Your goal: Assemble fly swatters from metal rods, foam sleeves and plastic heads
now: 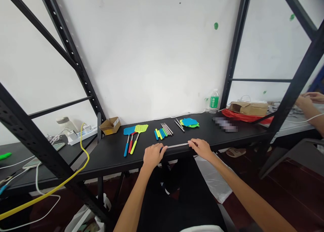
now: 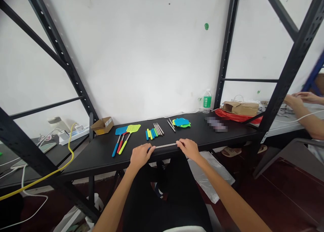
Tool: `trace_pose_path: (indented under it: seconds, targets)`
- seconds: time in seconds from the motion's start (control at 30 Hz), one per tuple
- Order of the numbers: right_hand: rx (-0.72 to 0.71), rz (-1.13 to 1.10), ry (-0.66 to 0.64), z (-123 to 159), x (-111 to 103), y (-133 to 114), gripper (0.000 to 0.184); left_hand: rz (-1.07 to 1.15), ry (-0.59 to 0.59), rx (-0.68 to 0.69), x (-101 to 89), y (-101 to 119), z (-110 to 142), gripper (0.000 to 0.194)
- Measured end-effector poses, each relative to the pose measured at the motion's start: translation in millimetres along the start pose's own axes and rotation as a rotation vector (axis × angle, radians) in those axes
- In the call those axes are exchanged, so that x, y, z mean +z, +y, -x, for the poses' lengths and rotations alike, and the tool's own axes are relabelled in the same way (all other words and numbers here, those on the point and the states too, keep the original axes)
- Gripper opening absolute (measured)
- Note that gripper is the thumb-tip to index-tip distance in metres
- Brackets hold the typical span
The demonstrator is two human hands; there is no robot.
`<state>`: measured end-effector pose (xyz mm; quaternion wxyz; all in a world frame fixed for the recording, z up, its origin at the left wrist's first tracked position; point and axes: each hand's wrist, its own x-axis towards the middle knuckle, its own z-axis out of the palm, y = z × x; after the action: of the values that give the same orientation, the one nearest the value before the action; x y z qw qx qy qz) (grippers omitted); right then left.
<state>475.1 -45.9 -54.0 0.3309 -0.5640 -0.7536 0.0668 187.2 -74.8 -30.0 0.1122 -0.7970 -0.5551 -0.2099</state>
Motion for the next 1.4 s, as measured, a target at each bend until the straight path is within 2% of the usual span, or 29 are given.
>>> trace_pose_path:
  seconds: [0.87, 1.13, 1.4]
  targets:
    - [-0.007, 0.01, 0.013, 1, 0, -1, 0.047, -0.01, -0.03, -0.018, -3.0, 1, 0, 0.048]
    - [0.048, -0.205, -0.073, -2, -13, -5, 0.04, 0.0, -0.029, -0.01, -3.1, 2, 0, 0.048]
    - [-0.012, -0.326, -0.13, -6, -16, 5, 0.033, 0.01, -0.049, -0.025, -2.5, 0, 0, 0.048]
